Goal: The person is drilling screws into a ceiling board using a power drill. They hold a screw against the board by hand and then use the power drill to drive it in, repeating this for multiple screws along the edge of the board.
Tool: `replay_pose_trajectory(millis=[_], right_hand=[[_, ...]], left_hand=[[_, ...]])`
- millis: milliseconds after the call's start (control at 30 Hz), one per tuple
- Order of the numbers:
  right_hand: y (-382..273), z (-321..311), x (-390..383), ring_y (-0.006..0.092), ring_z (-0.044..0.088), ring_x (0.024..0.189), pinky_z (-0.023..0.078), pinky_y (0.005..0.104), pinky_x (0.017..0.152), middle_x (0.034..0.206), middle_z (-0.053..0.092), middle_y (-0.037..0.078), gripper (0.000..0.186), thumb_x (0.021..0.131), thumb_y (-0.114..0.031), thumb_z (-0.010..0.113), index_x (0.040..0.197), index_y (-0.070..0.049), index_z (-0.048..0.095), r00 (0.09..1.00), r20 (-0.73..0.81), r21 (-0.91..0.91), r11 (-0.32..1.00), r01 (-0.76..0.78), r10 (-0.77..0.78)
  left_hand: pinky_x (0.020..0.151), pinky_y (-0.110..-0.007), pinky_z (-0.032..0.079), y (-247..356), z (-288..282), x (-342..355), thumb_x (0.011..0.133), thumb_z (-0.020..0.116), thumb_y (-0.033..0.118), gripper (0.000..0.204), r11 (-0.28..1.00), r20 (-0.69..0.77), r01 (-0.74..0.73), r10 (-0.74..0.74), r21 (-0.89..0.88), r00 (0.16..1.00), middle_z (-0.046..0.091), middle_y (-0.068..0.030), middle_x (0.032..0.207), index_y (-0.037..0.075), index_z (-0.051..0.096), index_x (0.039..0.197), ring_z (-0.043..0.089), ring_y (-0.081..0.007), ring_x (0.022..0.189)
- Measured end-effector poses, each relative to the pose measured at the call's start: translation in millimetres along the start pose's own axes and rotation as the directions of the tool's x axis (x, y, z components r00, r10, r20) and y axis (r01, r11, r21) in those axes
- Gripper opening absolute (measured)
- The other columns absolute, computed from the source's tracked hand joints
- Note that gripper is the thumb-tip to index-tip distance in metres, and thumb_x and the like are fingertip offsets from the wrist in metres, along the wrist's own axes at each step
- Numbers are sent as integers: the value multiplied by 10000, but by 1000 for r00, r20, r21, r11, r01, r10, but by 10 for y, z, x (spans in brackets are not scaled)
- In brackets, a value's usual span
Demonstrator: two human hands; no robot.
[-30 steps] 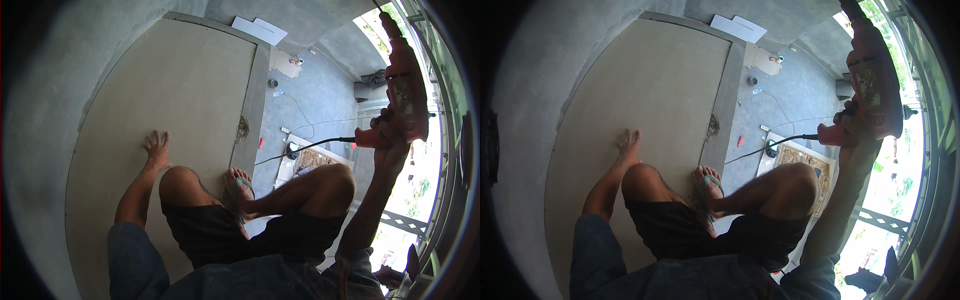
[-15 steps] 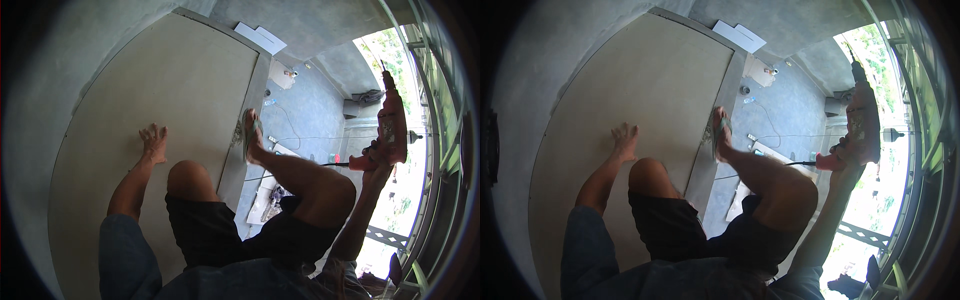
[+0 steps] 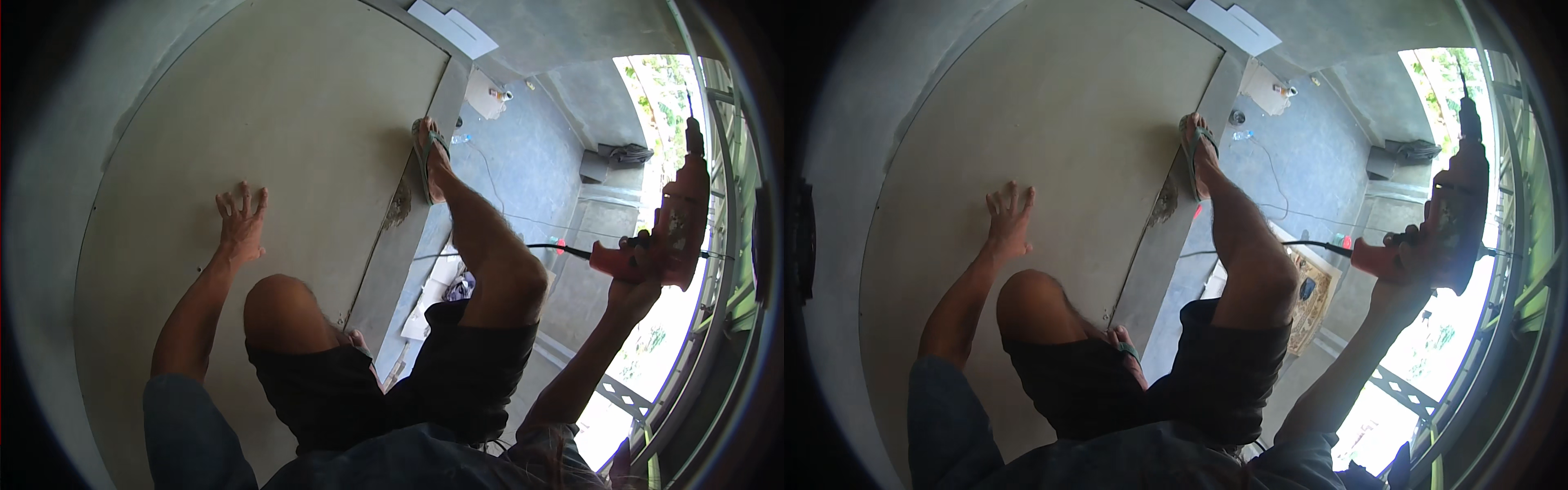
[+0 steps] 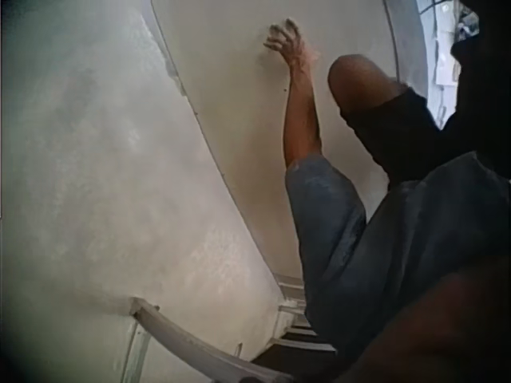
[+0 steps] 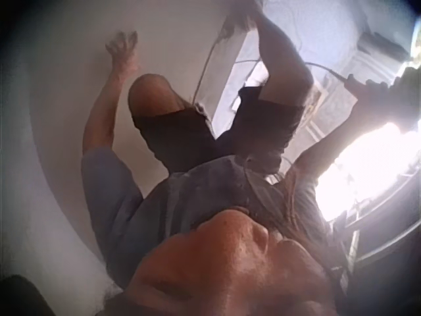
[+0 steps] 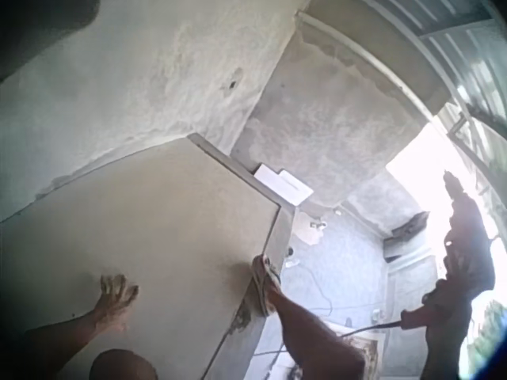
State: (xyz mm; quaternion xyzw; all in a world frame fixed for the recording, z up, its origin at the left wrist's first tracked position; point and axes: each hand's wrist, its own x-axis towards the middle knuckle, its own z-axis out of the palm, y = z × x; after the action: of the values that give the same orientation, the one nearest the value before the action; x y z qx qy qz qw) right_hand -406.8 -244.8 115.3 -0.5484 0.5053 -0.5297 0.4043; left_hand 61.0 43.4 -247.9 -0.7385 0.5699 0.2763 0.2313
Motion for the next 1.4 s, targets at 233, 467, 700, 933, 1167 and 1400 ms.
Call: replay_pose_trajectory(millis=[233,467,700,933,1167,1400], right_hand=[[557,558,657,210,618,1126,567,450,869,1496,499,170,743,783,97,675,1474,-19,431,956,279,-11,995,-96,95],[1387,717,1322,241,633,1103,567,447,839,1477,511,193,806,751,149,665,1498,-10,409,926,243,-60,957,-284,290],[2329,888,1935,240,644,1066,570,456,848,1382,574,191,762,755,129,686,1467,-2,449,865,209,-22,887,-462,456],[3387,788,2125,300,654,943,510,500,843,1119,647,160,674,781,-206,731,1397,-57,499,743,283,-152,793,-590,607],[3975,2388,729,345,604,971,489,487,872,1082,625,177,368,907,-213,638,1221,-42,552,701,545,-685,726,56,460],[4109,2862,438,399,549,1004,463,470,895,1061,592,210,225,1034,-239,528,1054,-23,589,721,628,-729,545,414,292]], left_hand=[[1235,-705,109,-26,-242,-113,660,945,378,1394,998,69,63,-64,17,996,47,-315,1669,126,6,1658,236,-587,1463],[1244,-695,121,86,-335,30,644,963,248,1425,997,99,54,-49,-46,994,16,-319,1668,131,-32,1657,231,-580,1466],[1248,-680,135,113,-362,169,658,961,277,1412,998,233,65,-69,25,970,11,-343,1656,83,-27,1649,223,-592,1464],[1231,-694,168,159,-272,61,711,913,469,1392,988,321,61,-103,139,941,-18,-390,1632,25,-29,1635,190,-621,1462],[1219,-705,196,153,-445,223,726,857,570,1337,983,291,38,-90,180,953,56,-388,1633,47,38,1644,236,-615,1454],[1185,-708,266,-17,-3,57,975,525,600,873,988,-176,2,25,152,984,204,-344,1628,68,277,1620,292,-590,1438]])
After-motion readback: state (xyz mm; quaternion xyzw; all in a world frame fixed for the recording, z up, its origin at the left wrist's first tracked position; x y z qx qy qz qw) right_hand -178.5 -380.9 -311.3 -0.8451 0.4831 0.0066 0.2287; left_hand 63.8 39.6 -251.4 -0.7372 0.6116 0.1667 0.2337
